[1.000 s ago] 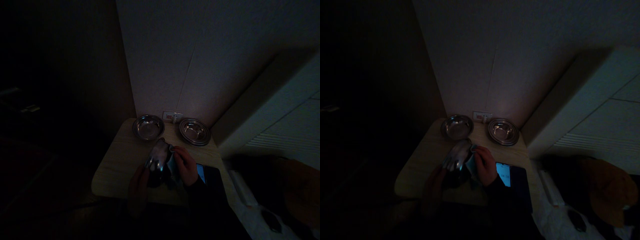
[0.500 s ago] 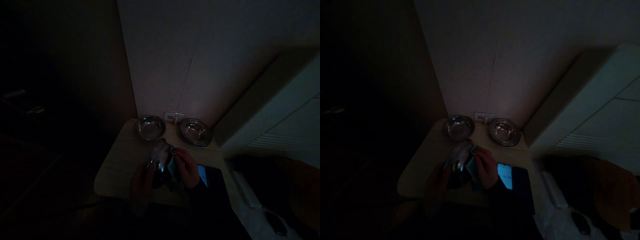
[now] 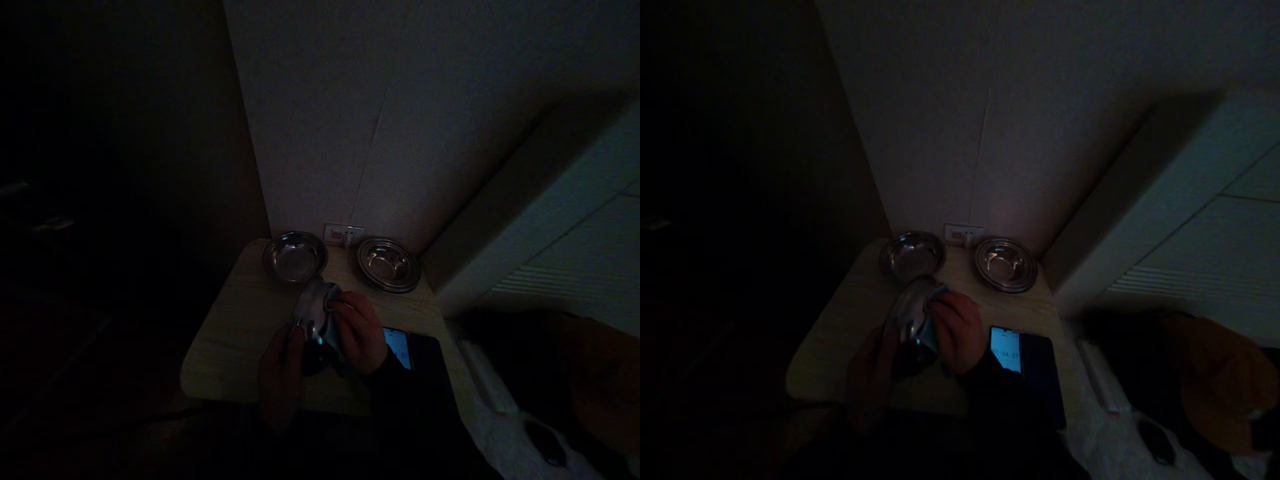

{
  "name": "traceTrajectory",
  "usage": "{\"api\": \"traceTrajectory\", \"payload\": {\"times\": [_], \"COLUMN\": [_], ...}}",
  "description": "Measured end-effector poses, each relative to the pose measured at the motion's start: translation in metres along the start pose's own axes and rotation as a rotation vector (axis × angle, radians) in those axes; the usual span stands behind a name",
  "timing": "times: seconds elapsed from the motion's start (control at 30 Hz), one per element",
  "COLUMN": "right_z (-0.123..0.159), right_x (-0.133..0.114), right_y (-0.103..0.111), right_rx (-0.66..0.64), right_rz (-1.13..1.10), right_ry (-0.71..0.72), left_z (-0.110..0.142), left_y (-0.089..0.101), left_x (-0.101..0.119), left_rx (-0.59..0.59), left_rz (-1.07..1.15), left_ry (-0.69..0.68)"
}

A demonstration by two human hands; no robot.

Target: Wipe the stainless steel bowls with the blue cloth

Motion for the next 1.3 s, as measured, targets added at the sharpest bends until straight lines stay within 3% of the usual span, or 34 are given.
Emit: {"api": "traceTrajectory", "payload": {"times": [0.2, 0.37, 0.57, 0.77, 0.93, 1.1, 1.3], "right_z": [0.003, -0.007, 0.007, -0.007, 0.004, -0.013, -0.018], "right_x": [-0.01, 0.014, -0.016, 0.007, -0.021, 0.003, -0.016], "right_y": [-0.004, 0.002, -0.009, -0.003, -0.013, 0.001, -0.006], "right_rx": [-0.072, 0.04, -0.072, 0.056, -0.099, -0.019, -0.219], "right_rz": [-0.015, -0.038, -0.039, -0.07, -0.06, -0.062, -0.071], "right_ry": [0.145, -0.033, 0.157, -0.032, 0.163, -0.015, 0.118], "left_z": [0.001, 0.001, 0.002, 0.0, 0.003, 0.007, 0.011], "left_y": [0.003, -0.001, -0.001, 0.002, -0.002, -0.009, -0.014], "left_x": [-0.004, -0.003, -0.004, -0.003, 0.0, 0.002, -0.001], "left_rx": [0.032, 0.03, 0.03, 0.051, 0.003, -0.024, -0.065], "left_rz": [-0.076, -0.088, -0.081, -0.081, -0.096, -0.128, -0.124], "left_ry": [-0.01, -0.004, -0.011, -0.019, -0.056, -0.088, -0.086]}}
Point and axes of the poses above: each hand's wrist, its own z-axis away from the middle knuckle, its own y-axis out of the back of the hand, x = y × z, the point moved 9 cm from there along -z, towards the middle knuckle, and after that the axes turned 6 degrees about -z, right-handed, at the moved point
